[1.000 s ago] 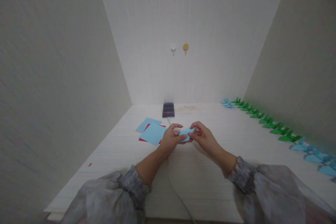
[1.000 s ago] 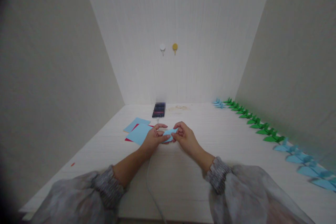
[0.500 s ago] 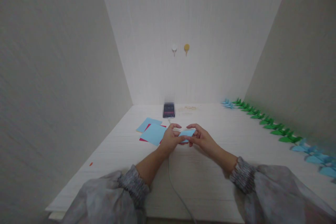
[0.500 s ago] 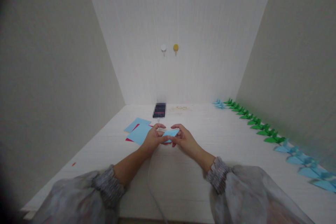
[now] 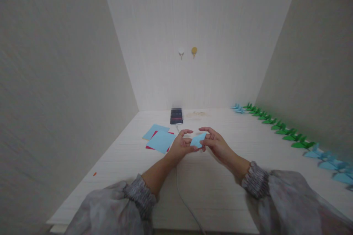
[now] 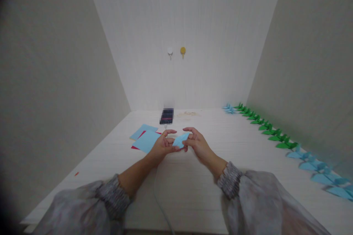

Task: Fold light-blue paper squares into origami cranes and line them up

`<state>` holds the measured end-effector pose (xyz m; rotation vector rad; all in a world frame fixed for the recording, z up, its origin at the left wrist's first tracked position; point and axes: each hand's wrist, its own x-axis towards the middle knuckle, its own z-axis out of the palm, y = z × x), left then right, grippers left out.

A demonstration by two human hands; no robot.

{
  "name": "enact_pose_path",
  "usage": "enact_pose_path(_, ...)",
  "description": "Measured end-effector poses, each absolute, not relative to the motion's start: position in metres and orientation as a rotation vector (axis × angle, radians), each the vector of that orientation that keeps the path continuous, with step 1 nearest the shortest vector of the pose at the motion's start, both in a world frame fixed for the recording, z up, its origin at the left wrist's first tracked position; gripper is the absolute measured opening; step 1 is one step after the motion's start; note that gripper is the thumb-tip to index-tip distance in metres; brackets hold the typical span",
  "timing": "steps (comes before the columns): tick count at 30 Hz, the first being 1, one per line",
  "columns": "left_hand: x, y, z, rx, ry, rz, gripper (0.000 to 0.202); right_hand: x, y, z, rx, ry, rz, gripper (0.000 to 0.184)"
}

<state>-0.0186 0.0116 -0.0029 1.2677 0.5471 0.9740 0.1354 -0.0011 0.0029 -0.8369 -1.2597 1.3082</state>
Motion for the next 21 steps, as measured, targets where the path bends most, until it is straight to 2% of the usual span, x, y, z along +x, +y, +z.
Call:
enact_pose_path(12, -0.0184, 0.0136, -0.0022, 1.261, 0.633, 1.016, 0.048, 0.1315, -0.0036, 0.0068, -0.825, -1.291, 1.274, 0.033)
enact_pose_path(18, -0.0171, 0.0151, -0.0028, 1.227, 0.702, 1.039, 0.049, 0.1303, -0.0051, 0.0060, -0.860, -1.363, 1.280, 0.031)
enact_pose_path(21, -0.0175, 0.0163, -0.0027, 1.208, 0.720, 1.029, 0.049, 0.1333, -0.0040, 0.0074, -0.934, -1.481, 1.164, 0.026)
